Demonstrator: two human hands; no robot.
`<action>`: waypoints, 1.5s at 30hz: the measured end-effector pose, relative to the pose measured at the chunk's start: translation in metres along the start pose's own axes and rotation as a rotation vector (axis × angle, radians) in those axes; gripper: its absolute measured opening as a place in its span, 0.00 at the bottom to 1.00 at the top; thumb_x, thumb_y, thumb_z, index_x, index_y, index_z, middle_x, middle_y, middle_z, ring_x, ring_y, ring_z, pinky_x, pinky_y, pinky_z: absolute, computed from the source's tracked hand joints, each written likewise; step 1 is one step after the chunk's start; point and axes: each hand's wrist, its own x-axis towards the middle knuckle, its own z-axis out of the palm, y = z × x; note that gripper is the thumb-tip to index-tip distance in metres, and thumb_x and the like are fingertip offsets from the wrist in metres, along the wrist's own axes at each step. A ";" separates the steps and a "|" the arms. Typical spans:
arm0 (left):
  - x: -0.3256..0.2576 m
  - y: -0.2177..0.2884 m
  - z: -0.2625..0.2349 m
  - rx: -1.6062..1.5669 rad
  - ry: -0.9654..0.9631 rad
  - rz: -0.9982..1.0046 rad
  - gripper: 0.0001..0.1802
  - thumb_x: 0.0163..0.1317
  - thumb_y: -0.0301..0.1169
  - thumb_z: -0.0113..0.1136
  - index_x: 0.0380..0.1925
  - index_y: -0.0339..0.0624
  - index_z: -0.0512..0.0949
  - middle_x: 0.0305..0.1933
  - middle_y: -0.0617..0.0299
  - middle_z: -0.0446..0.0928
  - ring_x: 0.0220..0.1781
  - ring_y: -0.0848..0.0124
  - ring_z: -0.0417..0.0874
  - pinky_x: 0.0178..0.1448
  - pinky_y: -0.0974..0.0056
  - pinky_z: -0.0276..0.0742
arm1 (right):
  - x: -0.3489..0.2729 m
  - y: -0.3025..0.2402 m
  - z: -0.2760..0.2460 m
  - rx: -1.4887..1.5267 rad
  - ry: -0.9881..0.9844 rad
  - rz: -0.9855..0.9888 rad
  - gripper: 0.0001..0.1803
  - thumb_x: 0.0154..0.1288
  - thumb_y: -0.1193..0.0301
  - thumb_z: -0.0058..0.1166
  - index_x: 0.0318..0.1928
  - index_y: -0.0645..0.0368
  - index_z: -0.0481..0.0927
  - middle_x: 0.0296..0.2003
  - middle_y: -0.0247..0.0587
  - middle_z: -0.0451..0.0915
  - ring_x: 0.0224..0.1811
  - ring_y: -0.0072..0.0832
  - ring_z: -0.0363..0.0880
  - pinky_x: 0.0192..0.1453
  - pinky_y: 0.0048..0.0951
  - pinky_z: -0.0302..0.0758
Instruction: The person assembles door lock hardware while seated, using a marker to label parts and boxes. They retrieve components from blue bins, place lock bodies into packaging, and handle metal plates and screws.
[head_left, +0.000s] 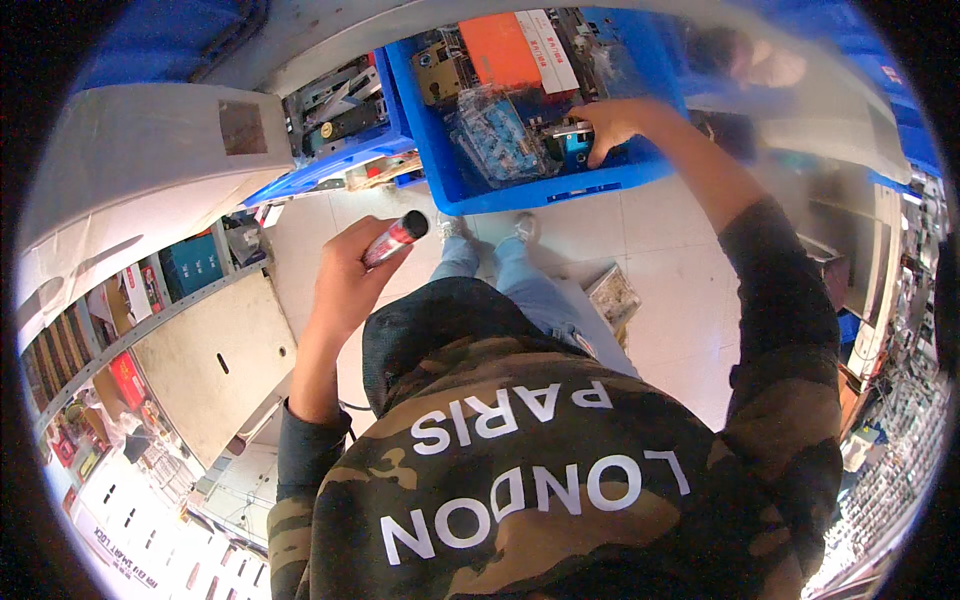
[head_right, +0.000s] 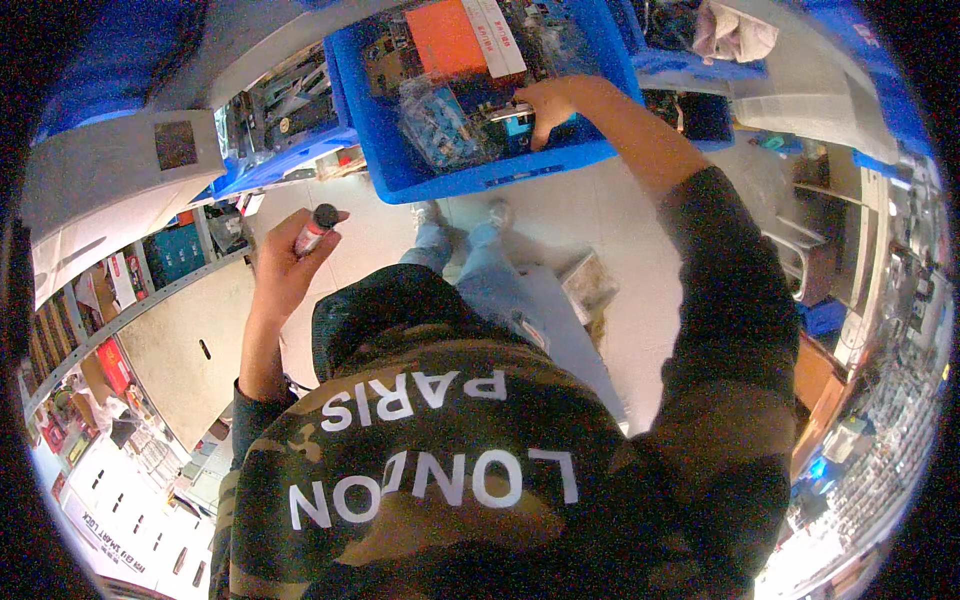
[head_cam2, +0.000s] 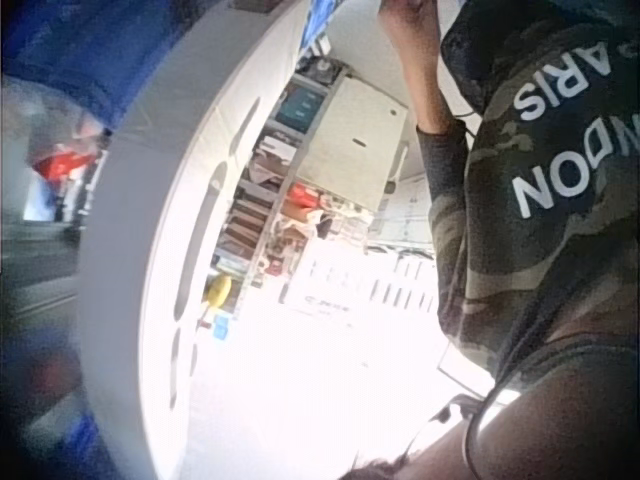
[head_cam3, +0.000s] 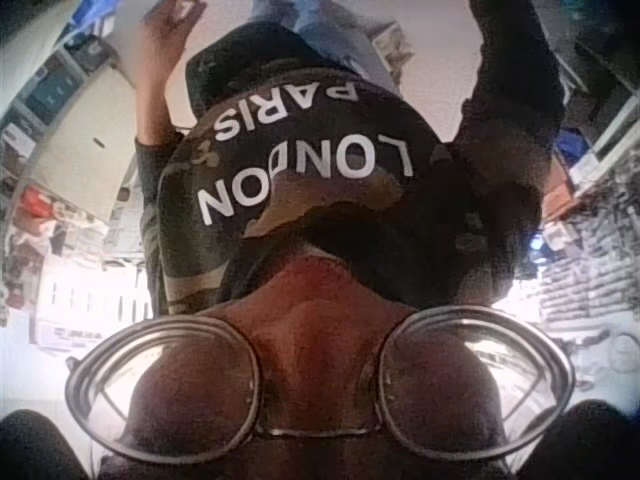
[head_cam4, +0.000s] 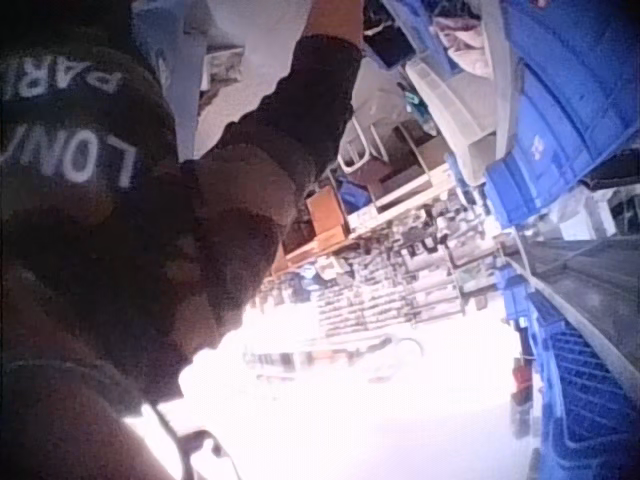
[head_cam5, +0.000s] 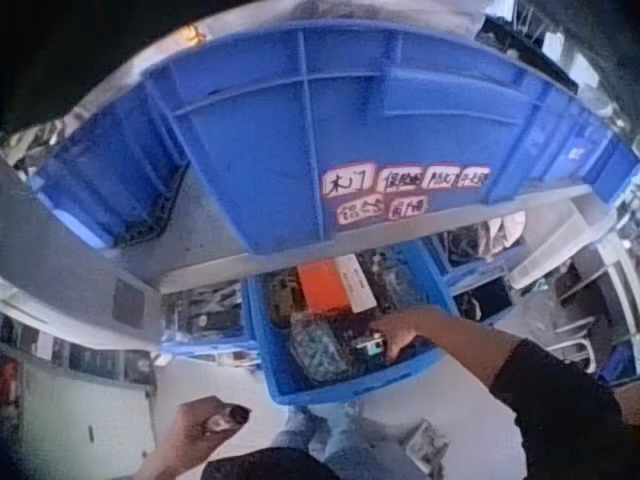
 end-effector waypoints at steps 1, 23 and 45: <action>-0.002 -0.005 0.001 -0.026 0.038 0.007 0.10 0.51 0.24 0.60 0.35 0.35 0.76 0.27 0.54 0.73 0.26 0.65 0.73 0.31 0.66 0.67 | -0.001 0.002 0.001 -0.007 0.029 0.006 0.48 0.33 0.59 0.68 0.58 0.58 0.62 0.51 0.51 0.71 0.53 0.44 0.70 0.54 0.42 0.68; 0.155 0.012 0.082 0.374 -0.038 0.598 0.17 0.52 0.33 0.56 0.44 0.49 0.76 0.39 0.55 0.78 0.46 0.55 0.75 0.52 0.55 0.69 | -0.023 -0.032 -0.029 -0.030 -0.186 0.111 0.48 0.32 0.61 0.61 0.60 0.61 0.60 0.53 0.56 0.69 0.53 0.44 0.69 0.52 0.39 0.69; 0.212 0.006 0.108 0.994 -0.630 0.700 0.24 0.54 0.55 0.51 0.30 0.46 0.80 0.28 0.56 0.78 0.38 0.60 0.77 0.48 0.55 0.66 | -0.157 0.023 0.198 2.145 1.141 -0.757 0.50 0.43 0.50 0.63 0.64 0.56 0.55 0.59 0.51 0.61 0.59 0.46 0.63 0.61 0.49 0.65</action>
